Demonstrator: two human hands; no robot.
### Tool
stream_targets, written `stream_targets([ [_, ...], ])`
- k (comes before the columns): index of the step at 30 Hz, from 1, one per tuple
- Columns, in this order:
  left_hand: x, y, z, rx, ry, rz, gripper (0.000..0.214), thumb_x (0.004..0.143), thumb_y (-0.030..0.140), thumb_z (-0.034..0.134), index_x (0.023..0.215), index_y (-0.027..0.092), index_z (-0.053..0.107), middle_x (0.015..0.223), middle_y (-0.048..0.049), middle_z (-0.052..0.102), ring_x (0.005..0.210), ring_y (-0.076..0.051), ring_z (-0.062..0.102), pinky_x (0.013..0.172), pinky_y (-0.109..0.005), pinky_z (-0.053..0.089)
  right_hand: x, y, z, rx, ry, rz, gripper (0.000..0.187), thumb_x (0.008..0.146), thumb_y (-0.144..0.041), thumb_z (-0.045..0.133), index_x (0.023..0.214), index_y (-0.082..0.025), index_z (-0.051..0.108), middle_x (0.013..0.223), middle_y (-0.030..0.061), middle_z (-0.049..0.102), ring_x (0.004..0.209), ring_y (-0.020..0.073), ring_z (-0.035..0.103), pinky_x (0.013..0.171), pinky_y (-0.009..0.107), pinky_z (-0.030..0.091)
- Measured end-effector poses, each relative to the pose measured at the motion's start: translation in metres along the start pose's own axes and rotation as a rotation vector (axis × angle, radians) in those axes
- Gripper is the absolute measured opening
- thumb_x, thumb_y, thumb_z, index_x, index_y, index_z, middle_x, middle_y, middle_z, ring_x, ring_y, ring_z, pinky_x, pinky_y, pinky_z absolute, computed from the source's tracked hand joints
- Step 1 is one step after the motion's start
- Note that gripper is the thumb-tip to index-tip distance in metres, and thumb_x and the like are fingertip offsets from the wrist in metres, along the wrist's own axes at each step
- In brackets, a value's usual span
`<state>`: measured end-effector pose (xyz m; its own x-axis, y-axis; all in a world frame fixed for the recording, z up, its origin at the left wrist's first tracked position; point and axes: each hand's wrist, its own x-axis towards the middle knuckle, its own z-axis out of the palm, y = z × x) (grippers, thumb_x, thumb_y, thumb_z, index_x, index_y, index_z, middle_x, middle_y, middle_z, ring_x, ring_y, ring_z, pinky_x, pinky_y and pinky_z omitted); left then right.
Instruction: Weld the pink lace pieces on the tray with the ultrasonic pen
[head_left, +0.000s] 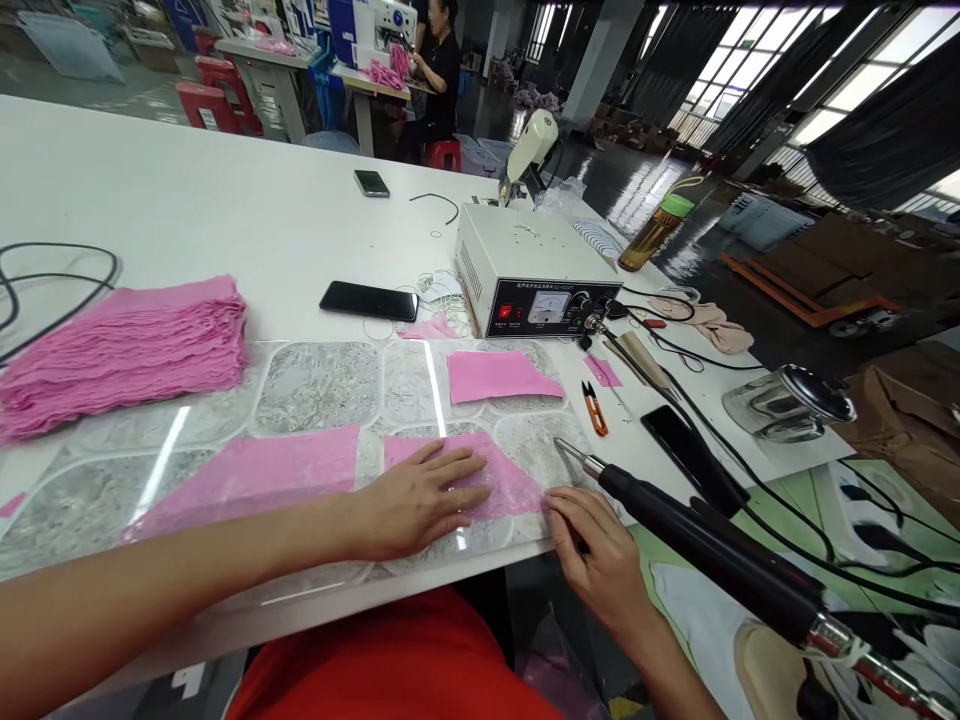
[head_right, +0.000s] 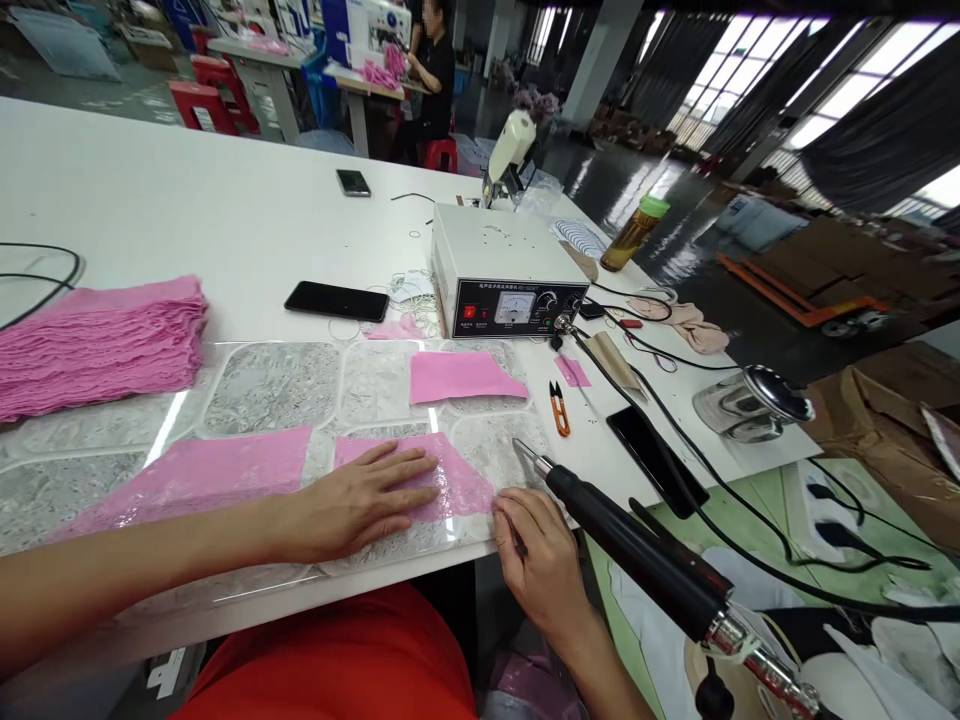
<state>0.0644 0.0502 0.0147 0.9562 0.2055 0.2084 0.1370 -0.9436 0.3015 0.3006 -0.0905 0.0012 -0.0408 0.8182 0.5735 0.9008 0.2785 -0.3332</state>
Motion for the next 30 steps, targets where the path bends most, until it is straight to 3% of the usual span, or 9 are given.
stream_targets([
  [4,0.028,-0.028,-0.023,-0.102,0.101,-0.232,0.027,0.094,0.019,0.045,0.105,0.014,0.068,0.119,-0.0115,0.064,0.105,-0.020,0.062,0.092,-0.035,0.050,0.021,-0.003,0.003,0.033,0.012,-0.039,0.030,0.088,-0.012,0.054,0.116,-0.022,0.060,0.104,0.0089,0.068,0.098,0.0216,0.066,0.083,0.039,0.058],
  [8,0.058,-0.060,-0.040,-0.110,0.096,-0.465,0.019,0.088,0.021,0.055,0.098,0.014,0.068,0.107,-0.0092,0.064,0.099,-0.022,0.061,0.085,-0.034,0.050,0.041,0.003,0.013,-0.001,0.038,-0.041,0.030,0.088,-0.016,0.052,0.117,-0.022,0.058,0.110,0.0104,0.066,0.104,0.0236,0.064,0.088,0.044,0.057],
  [13,0.080,-0.075,-0.030,-0.102,0.025,-0.449,0.018,0.076,0.025,0.069,0.091,0.014,0.068,0.100,-0.0085,0.063,0.096,-0.023,0.059,0.081,-0.032,0.046,0.048,0.015,0.024,-0.034,0.075,0.016,0.024,0.089,-0.018,0.051,0.112,-0.019,0.059,0.110,0.0114,0.066,0.104,0.0232,0.063,0.088,0.042,0.056],
  [16,0.086,-0.078,-0.023,-0.124,0.020,-0.450,0.007,0.077,0.016,0.060,0.080,0.013,0.067,0.092,-0.0077,0.063,0.090,-0.021,0.057,0.077,-0.029,0.043,0.052,0.022,0.025,-0.025,0.097,0.043,0.022,0.089,-0.019,0.051,0.109,-0.019,0.061,0.107,0.0107,0.066,0.101,0.0227,0.064,0.087,0.040,0.056],
  [18,0.088,-0.081,-0.023,-0.163,0.024,-0.459,0.014,0.078,0.011,0.052,0.073,0.013,0.065,0.086,-0.0064,0.063,0.084,-0.018,0.056,0.072,-0.026,0.041,0.058,0.027,0.026,-0.005,0.090,0.057,0.021,0.088,-0.018,0.051,0.106,-0.019,0.062,0.104,0.0098,0.067,0.098,0.0223,0.065,0.085,0.040,0.055],
  [23,0.089,-0.090,-0.029,-0.302,-0.009,-0.499,0.015,0.072,0.013,0.049,0.059,0.014,0.055,0.065,-0.0013,0.055,0.061,-0.012,0.046,0.056,-0.023,0.033,0.089,0.040,0.037,0.066,0.013,0.095,0.019,0.086,-0.016,0.051,0.097,-0.019,0.066,0.096,0.0077,0.070,0.090,0.0216,0.067,0.080,0.038,0.055],
  [30,0.092,-0.096,-0.035,-0.446,-0.029,-0.536,0.013,0.070,0.017,0.045,0.057,0.015,0.049,0.058,0.0017,0.047,0.054,-0.009,0.036,0.054,-0.023,0.029,0.134,0.041,0.059,-0.022,-0.131,0.156,0.018,0.084,-0.020,0.057,0.095,-0.017,0.070,0.098,0.0086,0.072,0.094,0.0228,0.065,0.085,0.037,0.052],
])
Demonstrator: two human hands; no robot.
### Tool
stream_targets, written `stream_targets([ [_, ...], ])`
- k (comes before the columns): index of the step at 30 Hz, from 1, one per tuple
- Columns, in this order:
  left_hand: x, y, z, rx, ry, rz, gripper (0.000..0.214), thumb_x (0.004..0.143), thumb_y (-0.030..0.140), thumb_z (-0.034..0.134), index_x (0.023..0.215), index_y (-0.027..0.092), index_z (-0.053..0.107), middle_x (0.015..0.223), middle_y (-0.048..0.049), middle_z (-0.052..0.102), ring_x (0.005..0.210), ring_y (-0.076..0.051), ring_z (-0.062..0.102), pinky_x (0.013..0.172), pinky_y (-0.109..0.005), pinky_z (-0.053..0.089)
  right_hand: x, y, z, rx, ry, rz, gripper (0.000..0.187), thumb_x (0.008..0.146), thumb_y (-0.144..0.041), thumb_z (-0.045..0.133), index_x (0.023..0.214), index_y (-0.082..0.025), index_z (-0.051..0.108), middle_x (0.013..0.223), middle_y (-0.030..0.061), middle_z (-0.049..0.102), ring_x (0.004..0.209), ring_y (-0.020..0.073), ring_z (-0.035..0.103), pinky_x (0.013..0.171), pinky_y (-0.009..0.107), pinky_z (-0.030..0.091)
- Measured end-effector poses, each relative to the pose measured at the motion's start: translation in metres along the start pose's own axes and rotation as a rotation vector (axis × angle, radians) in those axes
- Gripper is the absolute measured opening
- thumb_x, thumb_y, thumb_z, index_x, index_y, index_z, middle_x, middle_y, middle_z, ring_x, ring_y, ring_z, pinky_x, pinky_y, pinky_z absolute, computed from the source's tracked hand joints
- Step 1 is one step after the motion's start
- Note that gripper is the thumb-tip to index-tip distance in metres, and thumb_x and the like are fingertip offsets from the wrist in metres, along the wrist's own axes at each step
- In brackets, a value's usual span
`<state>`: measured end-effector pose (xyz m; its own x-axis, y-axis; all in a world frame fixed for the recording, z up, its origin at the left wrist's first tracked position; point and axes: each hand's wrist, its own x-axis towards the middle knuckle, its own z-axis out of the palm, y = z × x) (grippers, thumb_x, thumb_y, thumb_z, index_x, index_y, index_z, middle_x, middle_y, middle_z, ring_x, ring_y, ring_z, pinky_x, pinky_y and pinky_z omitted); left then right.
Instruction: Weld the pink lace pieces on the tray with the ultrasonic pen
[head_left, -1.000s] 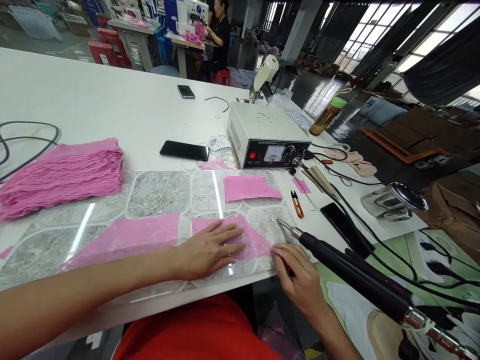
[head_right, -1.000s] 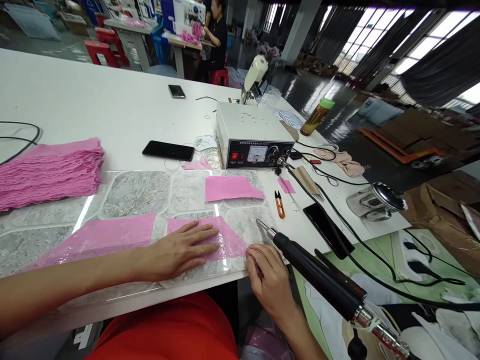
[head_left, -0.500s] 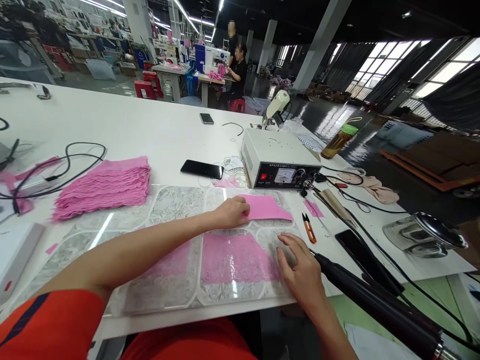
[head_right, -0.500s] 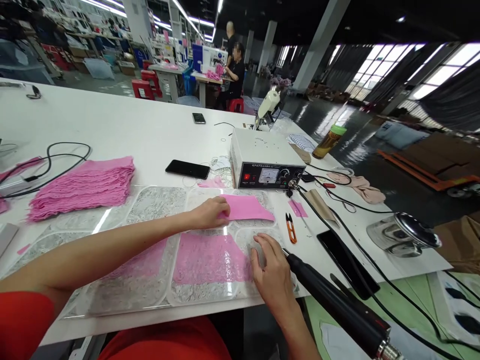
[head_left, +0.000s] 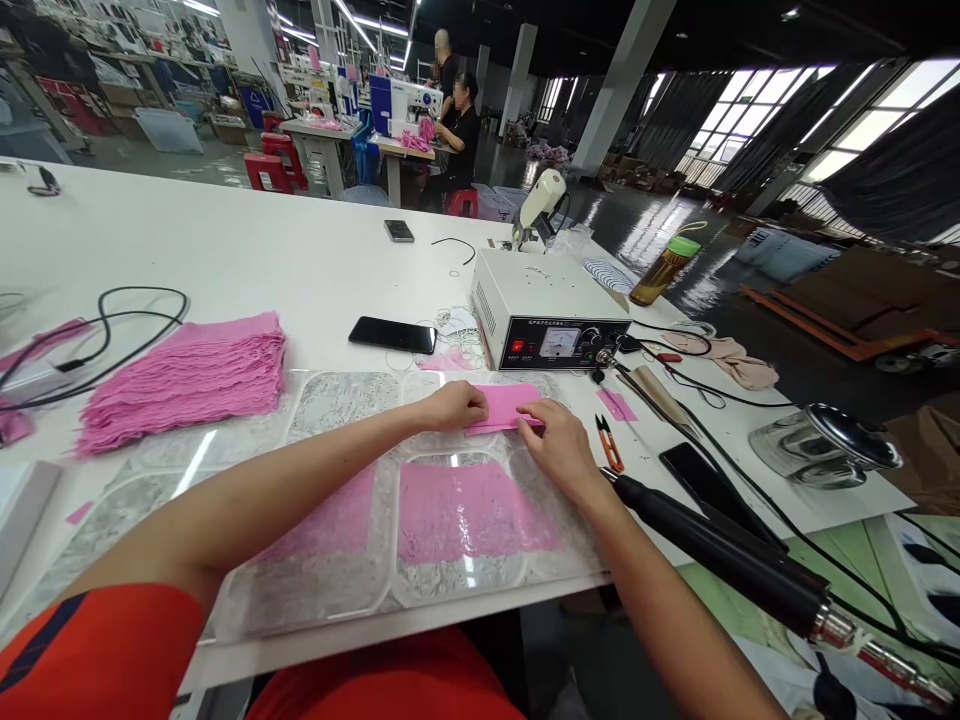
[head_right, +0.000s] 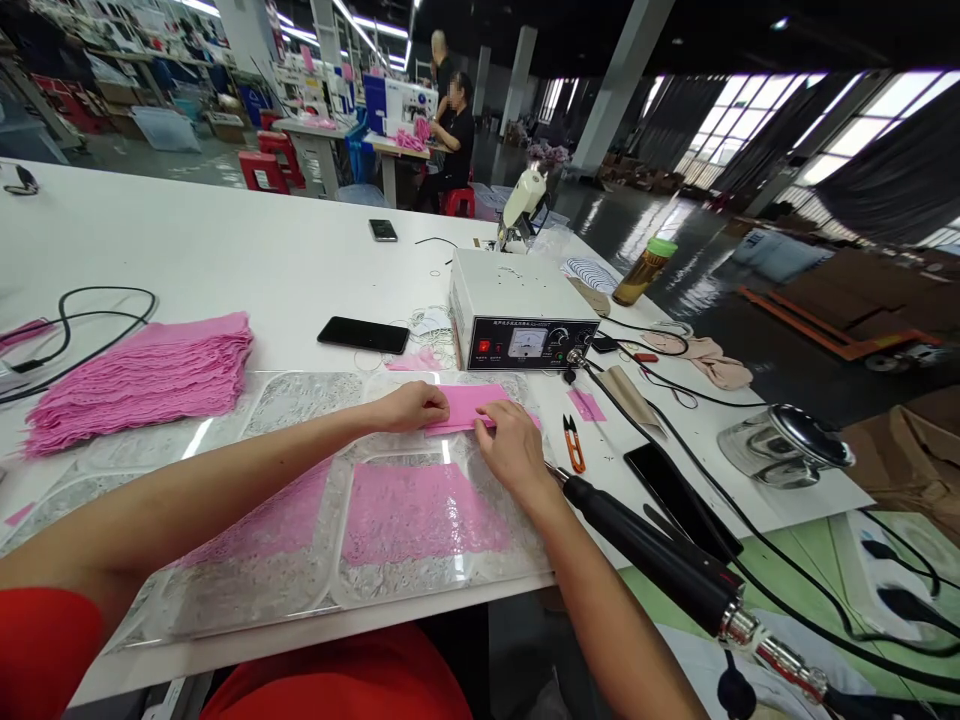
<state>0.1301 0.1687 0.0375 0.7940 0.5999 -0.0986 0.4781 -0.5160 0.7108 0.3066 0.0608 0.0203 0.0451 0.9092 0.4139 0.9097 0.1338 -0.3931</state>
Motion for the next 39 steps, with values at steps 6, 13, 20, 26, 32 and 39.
stream_targets([
  [6,-0.003,0.000,-0.003,-0.048,0.005,-0.014,0.014,0.071,0.020,0.045,0.059,0.015,0.050,0.055,0.0025,0.046,0.052,-0.010,0.036,0.053,-0.024,0.030,0.010,-0.003,0.012,-0.090,-0.050,0.004,0.015,0.083,-0.020,0.059,0.091,-0.018,0.072,0.097,0.0071,0.072,0.093,0.0224,0.063,0.083,0.034,0.047],
  [13,-0.004,0.004,-0.010,0.009,0.082,0.020,0.013,0.077,0.019,0.045,0.069,0.015,0.055,0.063,0.0002,0.056,0.058,-0.012,0.045,0.057,-0.023,0.034,0.010,0.001,0.016,-0.211,-0.035,0.017,0.012,0.083,-0.016,0.058,0.086,-0.018,0.070,0.091,0.0064,0.071,0.088,0.0227,0.060,0.077,0.035,0.039],
  [20,-0.036,0.021,-0.026,0.176,0.106,0.138,0.017,0.087,0.019,0.046,0.079,0.014,0.059,0.081,-0.0045,0.062,0.073,-0.015,0.051,0.067,-0.026,0.037,0.000,-0.002,0.004,-0.265,0.057,-0.003,0.011,0.081,-0.011,0.058,0.082,-0.017,0.067,0.088,0.0072,0.069,0.086,0.0227,0.057,0.077,0.035,0.037],
  [26,-0.109,0.021,-0.007,0.354,0.036,0.387,0.026,0.096,0.018,0.037,0.080,0.014,0.057,0.076,-0.0038,0.059,0.071,-0.014,0.050,0.073,-0.027,0.039,-0.059,-0.016,-0.018,-0.223,0.133,-0.369,0.013,0.085,-0.008,0.054,0.086,-0.016,0.064,0.088,0.0071,0.067,0.084,0.0206,0.057,0.079,0.035,0.041],
  [32,-0.152,0.020,0.021,0.438,-0.029,0.407,0.026,0.098,0.017,0.036,0.084,0.014,0.058,0.083,-0.0058,0.061,0.077,-0.016,0.050,0.074,-0.028,0.038,-0.098,-0.024,-0.027,-0.090,0.024,-0.472,0.017,0.086,-0.003,0.053,0.096,-0.013,0.063,0.091,0.0095,0.067,0.087,0.0201,0.058,0.081,0.036,0.046],
  [39,-0.161,0.020,0.033,0.444,-0.026,0.385,0.028,0.098,0.016,0.036,0.082,0.014,0.059,0.083,-0.0056,0.059,0.077,-0.016,0.050,0.073,-0.028,0.037,-0.109,-0.018,-0.033,-0.072,0.024,-0.401,0.021,0.085,-0.004,0.053,0.101,-0.014,0.063,0.093,0.0093,0.067,0.090,0.0202,0.060,0.081,0.035,0.049],
])
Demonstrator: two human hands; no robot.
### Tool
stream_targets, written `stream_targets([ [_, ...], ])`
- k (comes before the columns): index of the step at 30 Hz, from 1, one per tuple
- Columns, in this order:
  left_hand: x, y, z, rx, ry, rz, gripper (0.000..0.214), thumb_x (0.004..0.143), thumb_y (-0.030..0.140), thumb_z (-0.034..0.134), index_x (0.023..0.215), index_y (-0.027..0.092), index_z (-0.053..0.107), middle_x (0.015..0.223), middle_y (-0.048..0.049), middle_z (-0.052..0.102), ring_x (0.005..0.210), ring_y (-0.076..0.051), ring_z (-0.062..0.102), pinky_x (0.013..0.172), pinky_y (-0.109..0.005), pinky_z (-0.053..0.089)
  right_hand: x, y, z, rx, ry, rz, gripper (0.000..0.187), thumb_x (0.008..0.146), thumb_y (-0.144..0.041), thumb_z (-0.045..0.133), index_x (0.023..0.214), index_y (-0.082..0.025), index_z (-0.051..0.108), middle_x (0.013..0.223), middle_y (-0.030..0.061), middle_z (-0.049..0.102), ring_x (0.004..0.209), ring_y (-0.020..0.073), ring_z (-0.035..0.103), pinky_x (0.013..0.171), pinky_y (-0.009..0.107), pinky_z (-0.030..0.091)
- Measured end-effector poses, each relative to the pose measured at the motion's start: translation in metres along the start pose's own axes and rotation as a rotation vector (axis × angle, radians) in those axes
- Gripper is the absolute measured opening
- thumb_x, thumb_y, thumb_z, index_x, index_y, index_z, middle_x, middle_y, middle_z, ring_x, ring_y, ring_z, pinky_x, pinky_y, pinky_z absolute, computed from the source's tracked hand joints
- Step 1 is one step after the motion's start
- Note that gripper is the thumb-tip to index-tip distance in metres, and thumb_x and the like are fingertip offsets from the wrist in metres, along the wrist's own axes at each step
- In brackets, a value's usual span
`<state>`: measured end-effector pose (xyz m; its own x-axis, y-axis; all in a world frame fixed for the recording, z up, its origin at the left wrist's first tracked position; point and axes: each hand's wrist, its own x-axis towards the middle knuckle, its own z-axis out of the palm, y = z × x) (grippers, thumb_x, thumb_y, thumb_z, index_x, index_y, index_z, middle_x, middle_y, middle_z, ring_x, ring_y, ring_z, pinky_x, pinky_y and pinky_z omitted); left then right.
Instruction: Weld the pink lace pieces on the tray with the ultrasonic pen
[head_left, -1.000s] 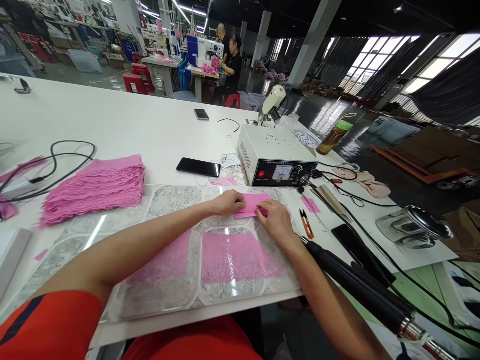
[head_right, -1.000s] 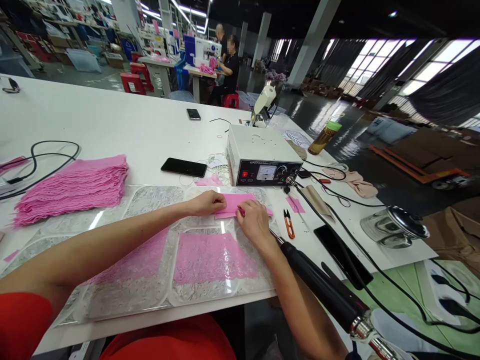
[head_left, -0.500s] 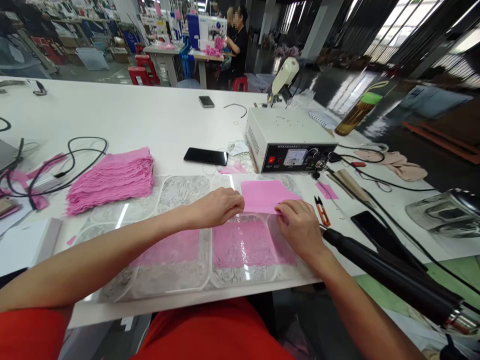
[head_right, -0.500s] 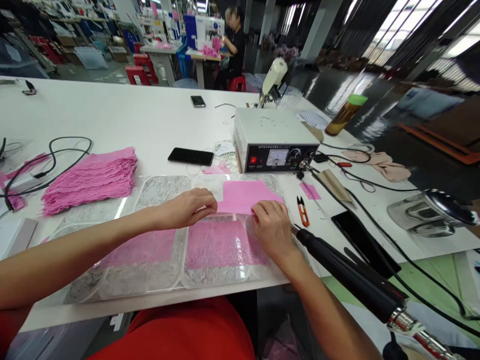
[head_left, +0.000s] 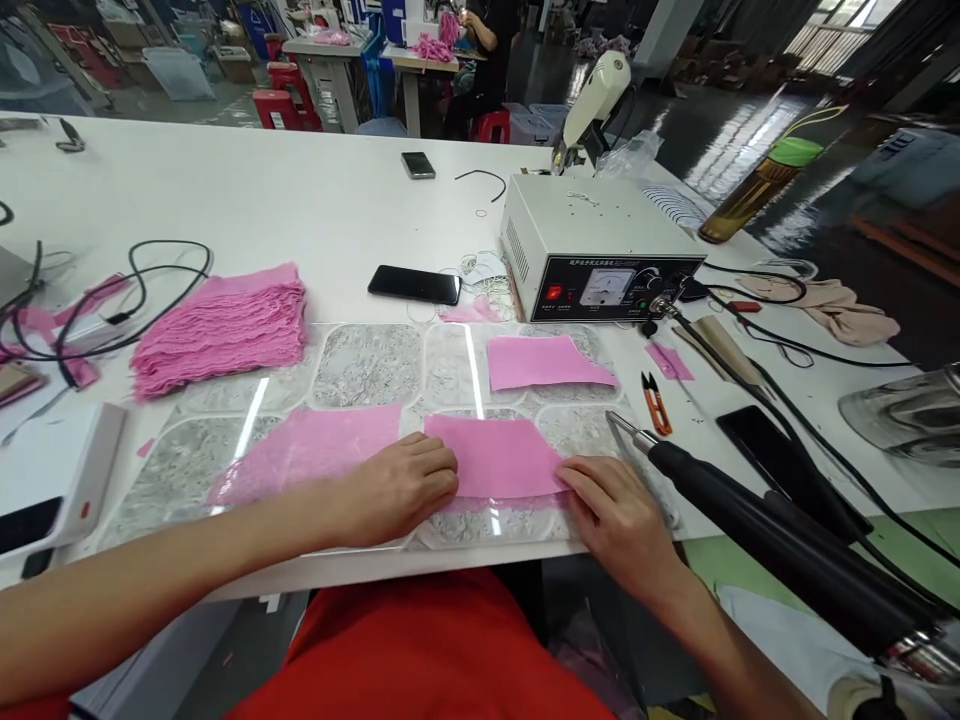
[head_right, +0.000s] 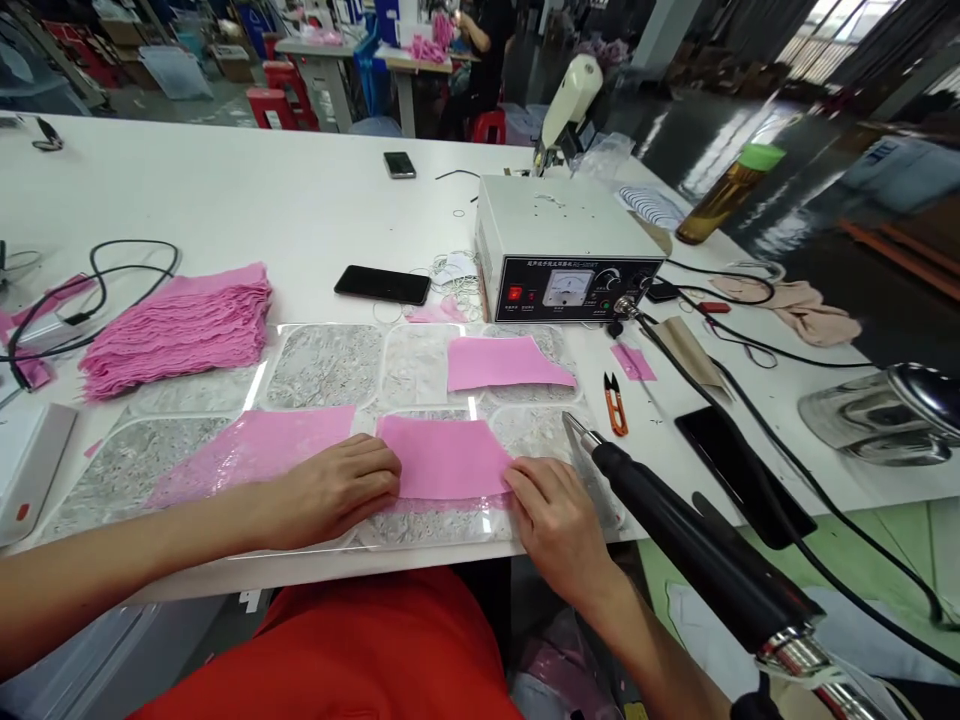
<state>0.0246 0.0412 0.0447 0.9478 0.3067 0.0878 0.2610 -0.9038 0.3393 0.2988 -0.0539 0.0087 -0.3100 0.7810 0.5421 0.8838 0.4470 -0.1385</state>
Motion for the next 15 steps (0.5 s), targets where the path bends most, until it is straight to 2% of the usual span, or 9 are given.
stream_targets([
  [4,0.003,0.001,0.003,-0.018,-0.014,-0.037,0.027,0.097,0.016,0.039,0.081,0.014,0.060,0.085,-0.0056,0.058,0.077,-0.015,0.051,0.074,-0.028,0.037,-0.009,0.002,-0.004,0.030,0.014,0.137,0.023,0.086,-0.006,0.053,0.104,-0.016,0.063,0.095,0.0082,0.067,0.091,0.0194,0.061,0.083,0.034,0.051],
  [8,0.014,0.003,-0.007,-0.055,-0.117,-0.091,0.024,0.095,0.017,0.044,0.075,0.015,0.059,0.083,-0.0052,0.058,0.073,-0.015,0.053,0.070,-0.028,0.038,-0.016,0.003,-0.004,0.053,0.050,0.220,0.022,0.086,-0.007,0.053,0.102,-0.018,0.064,0.094,0.0072,0.067,0.089,0.0187,0.061,0.081,0.034,0.053],
  [12,0.042,0.010,-0.013,-0.137,-0.169,-0.106,0.021,0.092,0.017,0.049,0.075,0.014,0.060,0.080,-0.0041,0.058,0.070,-0.014,0.054,0.065,-0.025,0.040,-0.019,0.002,-0.002,0.069,0.073,0.260,0.022,0.087,-0.008,0.052,0.101,-0.020,0.064,0.094,0.0066,0.068,0.089,0.0189,0.063,0.081,0.036,0.055],
  [15,0.073,0.018,-0.004,-0.235,-0.144,-0.159,0.014,0.090,0.020,0.055,0.082,0.014,0.064,0.085,-0.0045,0.061,0.070,-0.013,0.056,0.062,-0.023,0.042,-0.019,0.002,0.000,0.094,0.112,0.282,0.022,0.087,-0.008,0.051,0.099,-0.021,0.065,0.092,0.0060,0.069,0.087,0.0187,0.064,0.080,0.036,0.055],
])
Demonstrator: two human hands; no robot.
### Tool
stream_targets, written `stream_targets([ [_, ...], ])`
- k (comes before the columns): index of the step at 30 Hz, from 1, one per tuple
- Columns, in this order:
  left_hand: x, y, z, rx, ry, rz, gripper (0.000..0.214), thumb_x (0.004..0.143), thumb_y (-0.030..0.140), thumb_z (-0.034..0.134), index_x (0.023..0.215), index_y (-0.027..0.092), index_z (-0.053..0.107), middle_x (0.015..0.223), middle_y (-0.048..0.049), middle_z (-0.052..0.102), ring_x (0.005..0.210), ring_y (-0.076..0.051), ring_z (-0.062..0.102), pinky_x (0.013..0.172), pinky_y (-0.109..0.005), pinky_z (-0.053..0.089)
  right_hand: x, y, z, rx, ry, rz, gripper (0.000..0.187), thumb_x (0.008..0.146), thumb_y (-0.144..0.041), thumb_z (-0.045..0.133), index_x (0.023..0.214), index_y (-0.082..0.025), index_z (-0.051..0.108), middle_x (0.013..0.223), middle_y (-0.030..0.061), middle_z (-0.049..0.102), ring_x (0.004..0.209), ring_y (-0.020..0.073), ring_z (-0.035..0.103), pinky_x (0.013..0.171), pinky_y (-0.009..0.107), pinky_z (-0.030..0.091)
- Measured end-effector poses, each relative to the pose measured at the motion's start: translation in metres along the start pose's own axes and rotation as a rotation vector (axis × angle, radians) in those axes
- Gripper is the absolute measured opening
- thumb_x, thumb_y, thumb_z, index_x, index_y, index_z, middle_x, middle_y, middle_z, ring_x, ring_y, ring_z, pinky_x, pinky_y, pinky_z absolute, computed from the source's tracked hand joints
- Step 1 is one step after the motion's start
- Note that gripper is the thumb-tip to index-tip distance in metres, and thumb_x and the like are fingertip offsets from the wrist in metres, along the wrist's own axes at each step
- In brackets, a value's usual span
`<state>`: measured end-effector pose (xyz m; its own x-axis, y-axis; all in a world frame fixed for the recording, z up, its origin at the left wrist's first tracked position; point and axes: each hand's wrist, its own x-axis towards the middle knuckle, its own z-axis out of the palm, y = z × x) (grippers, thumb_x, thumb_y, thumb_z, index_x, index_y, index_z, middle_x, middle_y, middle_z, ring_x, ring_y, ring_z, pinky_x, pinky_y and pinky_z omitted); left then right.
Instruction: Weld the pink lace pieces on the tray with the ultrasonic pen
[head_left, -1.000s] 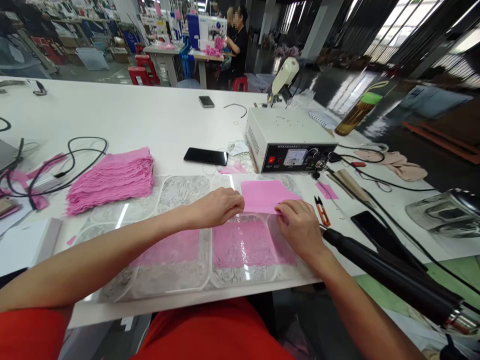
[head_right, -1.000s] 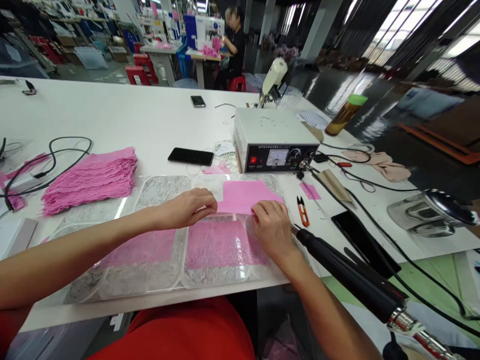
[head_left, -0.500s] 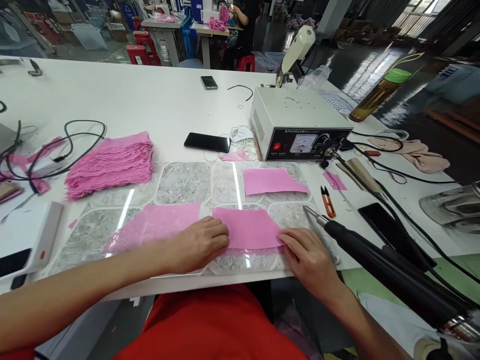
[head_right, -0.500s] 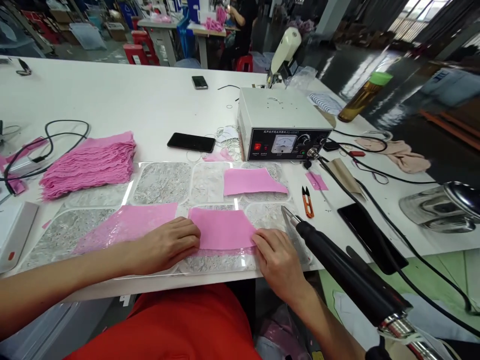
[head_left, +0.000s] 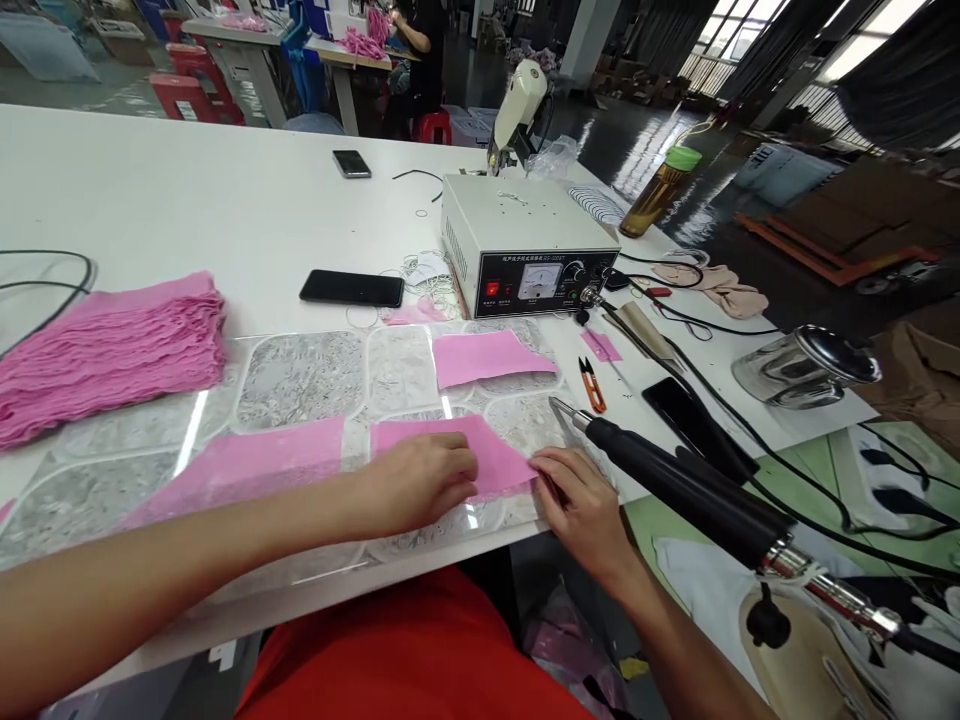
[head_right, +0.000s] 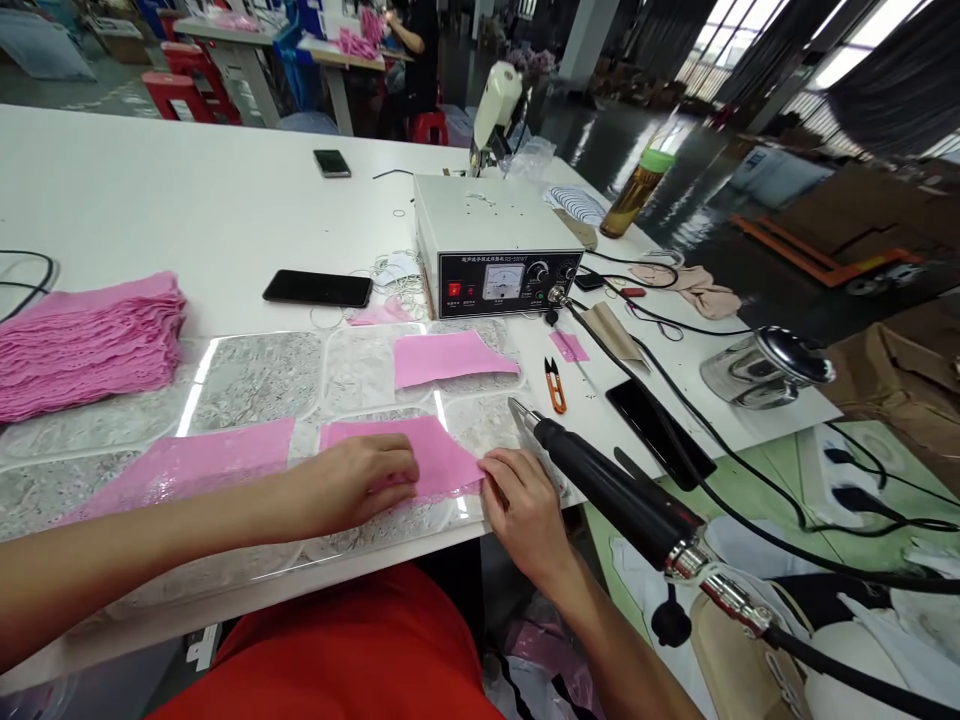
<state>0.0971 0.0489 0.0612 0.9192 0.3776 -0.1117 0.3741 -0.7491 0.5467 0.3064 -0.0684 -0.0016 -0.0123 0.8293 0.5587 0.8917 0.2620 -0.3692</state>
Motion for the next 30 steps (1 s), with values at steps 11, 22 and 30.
stream_targets([
  [11,0.057,0.018,0.032,-0.046,0.036,-0.095,0.016,0.088,0.022,0.058,0.088,0.013,0.071,0.090,-0.0081,0.068,0.079,-0.019,0.063,0.070,-0.027,0.046,-0.001,0.003,0.008,0.041,0.106,-0.042,0.022,0.085,-0.005,0.056,0.099,-0.018,0.065,0.091,0.0067,0.070,0.086,0.0176,0.063,0.078,0.034,0.055],
  [22,0.055,0.011,0.028,-0.204,0.078,-0.062,0.023,0.087,0.015,0.052,0.077,0.014,0.073,0.078,-0.0054,0.067,0.072,-0.014,0.059,0.066,-0.022,0.042,-0.002,0.000,0.005,0.080,0.110,0.026,0.024,0.087,-0.009,0.054,0.104,-0.021,0.067,0.093,0.0069,0.070,0.087,0.0185,0.064,0.079,0.036,0.057],
  [30,0.056,0.013,0.025,-0.401,0.156,-0.202,0.018,0.081,0.012,0.055,0.072,0.013,0.070,0.068,-0.0009,0.067,0.063,-0.012,0.057,0.058,-0.021,0.039,-0.004,-0.009,0.001,0.100,0.070,-0.016,0.025,0.084,-0.006,0.055,0.102,-0.020,0.063,0.094,0.0067,0.068,0.090,0.0186,0.061,0.080,0.036,0.055],
])
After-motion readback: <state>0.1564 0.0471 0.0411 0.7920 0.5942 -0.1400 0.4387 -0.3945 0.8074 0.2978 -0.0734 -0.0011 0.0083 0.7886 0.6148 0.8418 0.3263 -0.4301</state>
